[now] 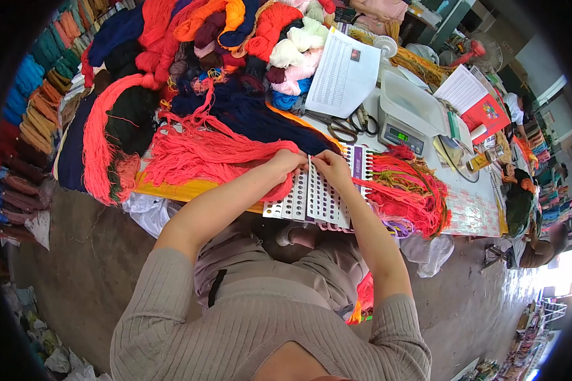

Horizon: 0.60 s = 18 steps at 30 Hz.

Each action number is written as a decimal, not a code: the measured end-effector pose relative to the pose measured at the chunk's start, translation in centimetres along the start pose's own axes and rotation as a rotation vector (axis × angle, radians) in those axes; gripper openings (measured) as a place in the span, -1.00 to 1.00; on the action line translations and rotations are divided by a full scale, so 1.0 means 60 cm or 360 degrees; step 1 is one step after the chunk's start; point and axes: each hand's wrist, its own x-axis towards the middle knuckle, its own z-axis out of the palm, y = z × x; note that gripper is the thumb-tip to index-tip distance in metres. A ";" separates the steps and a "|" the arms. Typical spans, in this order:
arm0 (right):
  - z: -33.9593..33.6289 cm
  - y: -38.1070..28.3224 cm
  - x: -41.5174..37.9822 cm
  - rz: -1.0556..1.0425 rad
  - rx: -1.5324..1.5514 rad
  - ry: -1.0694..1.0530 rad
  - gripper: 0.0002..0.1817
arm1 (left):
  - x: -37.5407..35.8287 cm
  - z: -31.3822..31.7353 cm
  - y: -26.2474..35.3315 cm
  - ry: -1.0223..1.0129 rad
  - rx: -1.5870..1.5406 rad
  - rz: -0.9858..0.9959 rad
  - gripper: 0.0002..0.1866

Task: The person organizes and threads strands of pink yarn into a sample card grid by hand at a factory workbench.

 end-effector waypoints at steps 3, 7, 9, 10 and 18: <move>-0.018 -0.018 0.012 0.0168 0.0287 -0.0284 -0.82 | 0.009 0.011 0.008 0.0106 0.0026 -0.0098 -0.83; -0.022 -0.029 0.016 0.0334 0.0452 -0.0325 -0.76 | 0.013 -0.005 -0.013 0.0055 0.0274 0.0055 -0.74; -0.012 -0.011 0.018 0.0300 0.0163 -0.0317 -0.72 | 0.001 -0.026 -0.020 0.0511 0.1366 0.0610 -0.69; -0.011 -0.013 0.015 0.0265 -0.0013 -0.0282 -0.71 | 0.000 -0.035 -0.020 0.0497 0.1391 0.0605 -0.69; -0.005 -0.037 0.001 0.0272 -0.0389 -0.0137 -0.71 | -0.001 -0.035 -0.026 0.0246 0.0250 0.0304 -0.73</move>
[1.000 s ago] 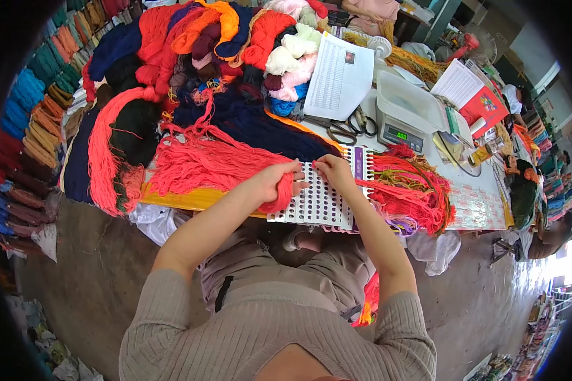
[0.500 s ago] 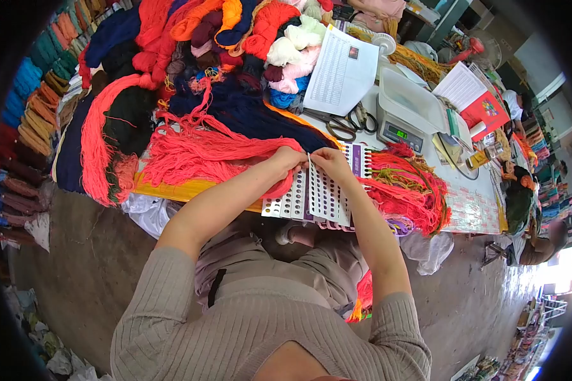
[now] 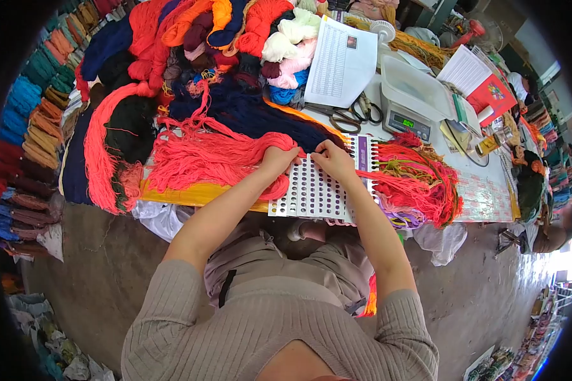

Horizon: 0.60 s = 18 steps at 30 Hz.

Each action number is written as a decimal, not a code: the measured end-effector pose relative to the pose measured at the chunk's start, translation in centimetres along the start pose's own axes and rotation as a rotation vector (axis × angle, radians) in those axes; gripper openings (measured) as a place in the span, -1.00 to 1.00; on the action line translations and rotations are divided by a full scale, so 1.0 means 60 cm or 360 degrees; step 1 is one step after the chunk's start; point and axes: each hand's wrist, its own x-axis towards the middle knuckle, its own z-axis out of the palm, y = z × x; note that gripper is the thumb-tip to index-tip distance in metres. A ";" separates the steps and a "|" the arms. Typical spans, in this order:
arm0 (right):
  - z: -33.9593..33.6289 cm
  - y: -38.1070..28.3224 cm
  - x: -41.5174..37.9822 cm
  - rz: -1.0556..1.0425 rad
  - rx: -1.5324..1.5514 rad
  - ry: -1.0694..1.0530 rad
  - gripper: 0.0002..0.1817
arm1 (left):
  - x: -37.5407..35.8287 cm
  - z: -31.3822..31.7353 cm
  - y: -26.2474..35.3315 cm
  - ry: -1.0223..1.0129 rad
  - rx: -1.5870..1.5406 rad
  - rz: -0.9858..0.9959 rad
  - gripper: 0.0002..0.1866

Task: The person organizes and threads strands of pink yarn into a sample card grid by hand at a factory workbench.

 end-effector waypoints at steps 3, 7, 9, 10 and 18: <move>0.007 -0.010 -0.013 -0.0085 -0.0139 0.0175 -0.71 | -0.002 -0.009 0.011 -0.0099 -0.0169 -0.0025 -0.76; 0.014 -0.015 -0.019 -0.0105 -0.0252 0.0272 -0.70 | -0.012 -0.083 0.065 -0.0630 -0.1147 -0.0259 -0.80; 0.018 -0.014 -0.024 -0.0107 -0.0258 0.0268 -0.73 | -0.034 -0.086 0.099 -0.0615 -0.1397 -0.0121 -0.73; 0.019 -0.011 -0.026 -0.0142 -0.0184 0.0322 -0.75 | -0.036 -0.083 0.105 -0.0647 -0.1393 -0.0071 -0.69; 0.029 -0.003 -0.030 -0.0493 0.0003 0.0578 -0.81 | 0.002 0.030 0.014 -0.0302 0.0419 0.0010 -0.69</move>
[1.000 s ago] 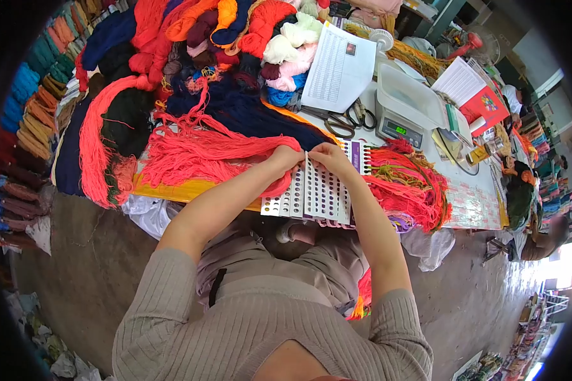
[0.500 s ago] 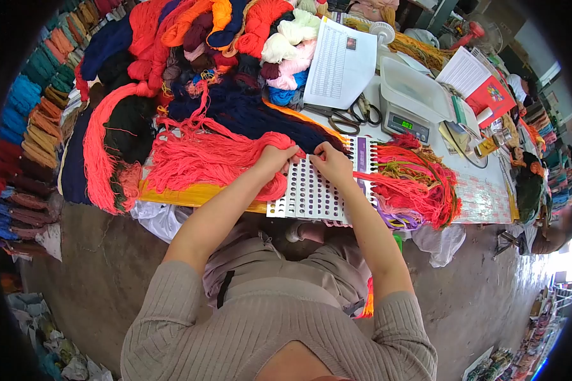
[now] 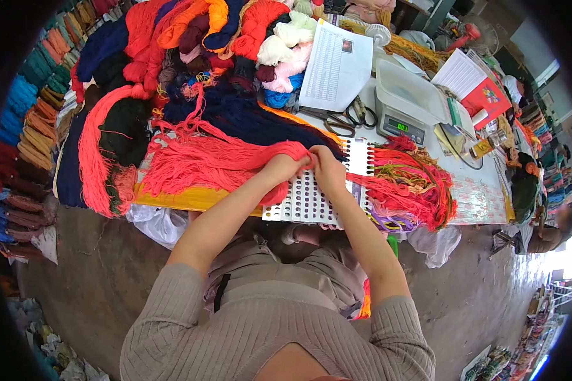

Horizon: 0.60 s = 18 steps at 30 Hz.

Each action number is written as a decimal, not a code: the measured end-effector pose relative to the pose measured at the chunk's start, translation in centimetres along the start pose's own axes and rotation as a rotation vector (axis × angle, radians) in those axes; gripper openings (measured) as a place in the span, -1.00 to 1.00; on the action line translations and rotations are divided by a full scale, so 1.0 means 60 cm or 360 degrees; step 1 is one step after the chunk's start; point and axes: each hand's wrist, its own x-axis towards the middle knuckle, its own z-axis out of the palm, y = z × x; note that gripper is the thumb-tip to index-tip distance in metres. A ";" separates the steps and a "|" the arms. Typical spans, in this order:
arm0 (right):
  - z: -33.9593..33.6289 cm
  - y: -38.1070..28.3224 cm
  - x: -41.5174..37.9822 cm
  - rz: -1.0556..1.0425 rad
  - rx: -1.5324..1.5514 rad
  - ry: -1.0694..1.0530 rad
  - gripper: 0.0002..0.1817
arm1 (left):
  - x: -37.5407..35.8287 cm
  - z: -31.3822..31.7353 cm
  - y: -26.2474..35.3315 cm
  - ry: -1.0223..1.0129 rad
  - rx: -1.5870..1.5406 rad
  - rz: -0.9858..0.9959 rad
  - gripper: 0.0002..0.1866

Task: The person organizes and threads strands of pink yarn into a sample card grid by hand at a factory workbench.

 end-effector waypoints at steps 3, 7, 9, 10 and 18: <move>0.008 0.001 0.000 -0.0278 -0.0382 -0.0018 -0.83 | 0.028 -0.019 -0.048 0.0843 0.0324 0.0645 -0.75; 0.002 -0.012 0.001 -0.0242 -0.0339 -0.0044 -0.85 | -0.106 -0.089 0.089 -0.0071 -0.1240 0.0143 -0.71; 0.002 -0.007 0.002 -0.0254 -0.0327 -0.0047 -0.85 | -0.142 -0.131 0.116 -0.0030 -0.1321 0.0279 -0.73; 0.004 -0.006 0.002 -0.0260 -0.0309 -0.0046 -0.84 | -0.164 -0.148 0.131 0.0086 -0.1409 0.0408 -0.75; -0.002 -0.005 0.003 0.0190 0.0021 -0.0037 -0.87 | -0.148 -0.155 0.090 0.1797 0.0812 0.1161 -0.71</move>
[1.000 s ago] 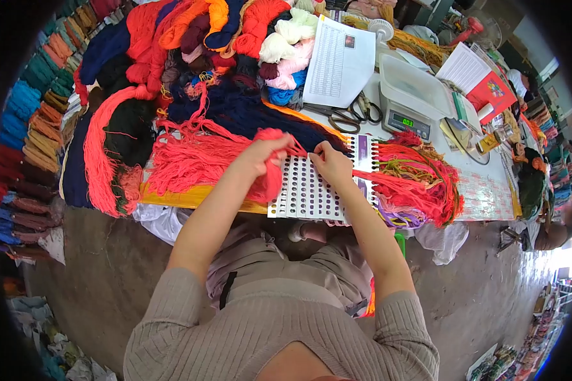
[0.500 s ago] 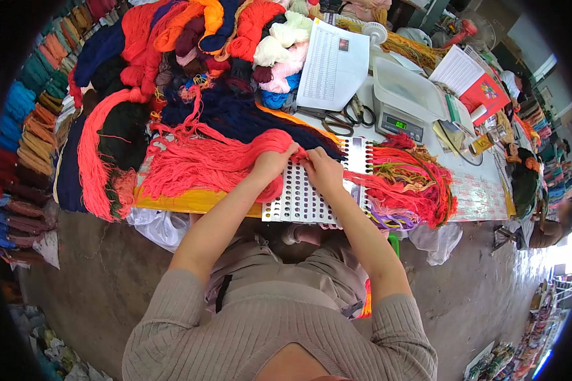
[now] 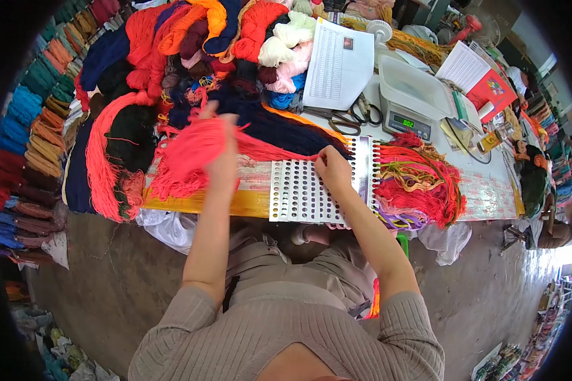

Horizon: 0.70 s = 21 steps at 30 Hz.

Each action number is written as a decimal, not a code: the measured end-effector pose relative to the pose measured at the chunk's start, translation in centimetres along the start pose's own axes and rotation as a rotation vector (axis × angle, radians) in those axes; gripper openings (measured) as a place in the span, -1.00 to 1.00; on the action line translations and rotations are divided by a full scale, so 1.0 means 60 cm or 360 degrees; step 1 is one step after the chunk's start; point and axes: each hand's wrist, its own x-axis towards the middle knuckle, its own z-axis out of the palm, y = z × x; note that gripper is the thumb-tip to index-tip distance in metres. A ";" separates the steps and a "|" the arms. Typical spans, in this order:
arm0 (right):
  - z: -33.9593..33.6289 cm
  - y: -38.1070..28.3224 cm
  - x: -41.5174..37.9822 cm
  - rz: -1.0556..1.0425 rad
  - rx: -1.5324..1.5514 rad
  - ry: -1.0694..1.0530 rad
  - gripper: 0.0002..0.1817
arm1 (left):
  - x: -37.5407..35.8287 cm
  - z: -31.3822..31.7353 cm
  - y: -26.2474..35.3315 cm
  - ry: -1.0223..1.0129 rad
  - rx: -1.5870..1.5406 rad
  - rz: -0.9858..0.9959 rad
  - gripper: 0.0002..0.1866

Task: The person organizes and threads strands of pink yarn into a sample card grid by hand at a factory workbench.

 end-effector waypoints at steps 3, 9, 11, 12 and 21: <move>-0.001 0.000 0.001 0.0090 0.0069 0.0068 -0.84 | -0.070 0.081 0.055 -0.0713 -0.0748 -0.0559 -0.20; -0.010 -0.011 -0.003 0.0129 -0.0058 -0.0042 -0.81 | -0.105 0.155 0.010 -0.1187 -0.0233 -0.0519 -0.16; -0.008 -0.011 -0.004 -0.0027 -0.0174 -0.0121 -0.69 | -0.090 0.121 -0.004 -0.1004 -0.0445 -0.0448 -0.21; -0.004 -0.014 -0.004 -0.0141 -0.0248 -0.0103 -0.64 | -0.073 0.098 -0.001 -0.0946 -0.0558 -0.0475 -0.20; -0.002 -0.020 -0.004 -0.0187 -0.0329 -0.0094 -0.60 | -0.133 0.166 -0.002 -0.1184 -0.0392 -0.0365 -0.24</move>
